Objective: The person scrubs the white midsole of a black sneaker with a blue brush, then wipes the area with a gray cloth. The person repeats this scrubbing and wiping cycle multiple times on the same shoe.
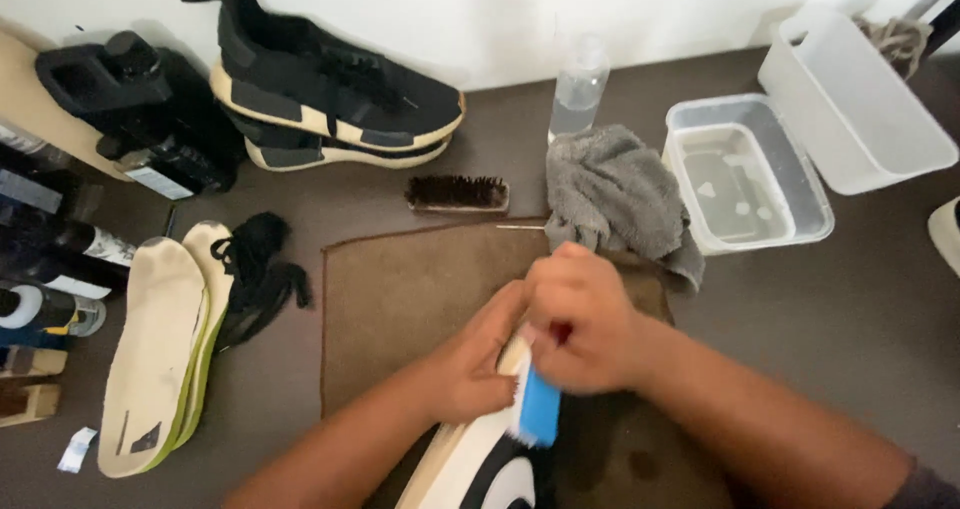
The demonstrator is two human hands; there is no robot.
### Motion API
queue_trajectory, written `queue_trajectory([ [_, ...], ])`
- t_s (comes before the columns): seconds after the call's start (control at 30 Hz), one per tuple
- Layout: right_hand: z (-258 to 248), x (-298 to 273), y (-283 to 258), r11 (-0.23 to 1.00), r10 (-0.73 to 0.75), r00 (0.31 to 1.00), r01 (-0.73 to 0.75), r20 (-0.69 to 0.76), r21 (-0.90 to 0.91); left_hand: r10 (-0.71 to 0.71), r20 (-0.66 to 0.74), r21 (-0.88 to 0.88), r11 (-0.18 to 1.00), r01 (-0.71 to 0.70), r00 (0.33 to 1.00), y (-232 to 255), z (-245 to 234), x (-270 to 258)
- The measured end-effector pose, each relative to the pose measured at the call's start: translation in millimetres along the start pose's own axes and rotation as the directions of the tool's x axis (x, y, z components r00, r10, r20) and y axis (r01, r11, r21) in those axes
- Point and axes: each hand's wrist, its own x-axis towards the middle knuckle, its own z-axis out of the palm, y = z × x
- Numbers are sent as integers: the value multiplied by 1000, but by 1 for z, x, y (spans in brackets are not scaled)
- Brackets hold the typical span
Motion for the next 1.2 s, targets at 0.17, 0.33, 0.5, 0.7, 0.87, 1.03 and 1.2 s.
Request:
queue_trajectory([
  [0.17,-14,-43,64,937,343,937,-337,-70,89,-132,39,20,991,131,991,18,-6,5],
  [0.33,-1,-6,9,998,32,998,-35,-61,-51,-58,29,10,998,58,998,4,-3,5],
  [0.5,-6,-37,62,979,137,987,-121,-84,166,-107,53,32,994,105,993,11,-6,2],
  [0.7,-2,-17,24,993,60,993,-70,-102,-99,-203,55,19,979,202,978,8,-4,4],
  [0.87,-18,-41,69,946,318,944,-309,-93,96,-192,51,56,980,189,980,19,-6,7],
  [1.03,-4,-7,10,990,46,993,-59,-108,-129,-145,30,46,989,144,989,9,-4,6],
  [1.2,-11,-20,50,1000,6,991,-9,-134,-17,-153,41,78,986,149,987,11,-6,6],
])
